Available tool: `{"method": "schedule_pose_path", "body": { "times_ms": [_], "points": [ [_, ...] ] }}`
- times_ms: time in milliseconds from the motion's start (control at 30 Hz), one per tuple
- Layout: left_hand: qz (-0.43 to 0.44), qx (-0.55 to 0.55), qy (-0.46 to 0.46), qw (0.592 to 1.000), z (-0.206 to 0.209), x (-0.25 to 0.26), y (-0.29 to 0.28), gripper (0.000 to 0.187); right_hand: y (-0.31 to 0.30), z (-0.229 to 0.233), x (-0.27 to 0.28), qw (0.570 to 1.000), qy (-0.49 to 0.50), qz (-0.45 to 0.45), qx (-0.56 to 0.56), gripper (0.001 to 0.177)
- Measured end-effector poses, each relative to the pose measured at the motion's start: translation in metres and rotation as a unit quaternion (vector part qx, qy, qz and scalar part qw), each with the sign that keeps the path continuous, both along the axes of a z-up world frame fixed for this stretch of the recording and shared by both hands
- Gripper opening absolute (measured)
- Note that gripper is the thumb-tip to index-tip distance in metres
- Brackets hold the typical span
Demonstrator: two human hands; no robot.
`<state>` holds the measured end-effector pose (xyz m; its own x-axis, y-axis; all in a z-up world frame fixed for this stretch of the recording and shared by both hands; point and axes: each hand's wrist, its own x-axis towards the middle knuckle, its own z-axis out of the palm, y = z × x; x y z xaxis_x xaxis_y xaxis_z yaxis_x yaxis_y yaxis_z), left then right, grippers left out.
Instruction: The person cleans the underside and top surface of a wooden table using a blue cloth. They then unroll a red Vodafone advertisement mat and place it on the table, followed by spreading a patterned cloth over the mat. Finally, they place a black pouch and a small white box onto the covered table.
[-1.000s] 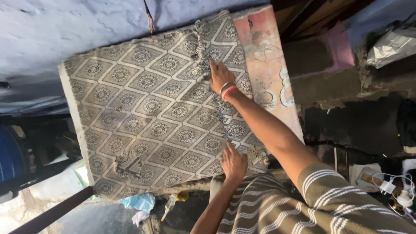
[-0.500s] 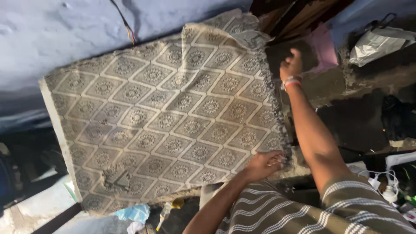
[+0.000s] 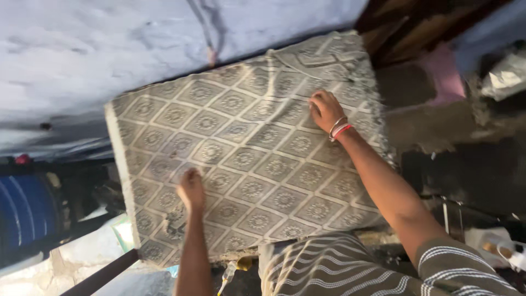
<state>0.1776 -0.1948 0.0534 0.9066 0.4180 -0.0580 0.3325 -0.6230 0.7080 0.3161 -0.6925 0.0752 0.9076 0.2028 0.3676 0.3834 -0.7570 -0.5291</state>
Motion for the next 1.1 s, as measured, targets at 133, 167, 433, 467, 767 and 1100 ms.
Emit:
{"method": "schedule_pose_path", "body": {
  "times_ms": [133,167,433,467,767,1100],
  "points": [
    [0.049,0.074,-0.087,0.992,-0.025,0.036,0.132,0.022,0.051,0.0,0.046,0.999,0.025,0.007,-0.028,0.015],
    [0.063,0.067,-0.06,0.994,-0.033,0.048,0.156,0.024,0.06,0.002,0.058,0.999,0.034,0.004,-0.04,0.014],
    [-0.004,0.115,0.03,0.993,-0.072,0.15,0.27,0.053,0.181,-0.03,0.126,0.993,0.084,0.037,-0.071,0.019],
    [-0.016,0.133,0.024,0.991,-0.074,0.161,0.272,0.058,0.198,-0.036,0.133,0.992,0.101,0.05,-0.063,0.02],
    [0.029,0.051,0.169,0.984,-0.046,0.24,0.215,0.055,0.288,-0.035,0.125,0.952,0.246,-0.014,-0.182,0.055],
    [0.038,0.018,0.039,0.998,-0.078,0.246,0.268,0.039,0.272,-0.011,0.124,0.986,0.132,0.067,-0.081,0.04]
  ]
}}
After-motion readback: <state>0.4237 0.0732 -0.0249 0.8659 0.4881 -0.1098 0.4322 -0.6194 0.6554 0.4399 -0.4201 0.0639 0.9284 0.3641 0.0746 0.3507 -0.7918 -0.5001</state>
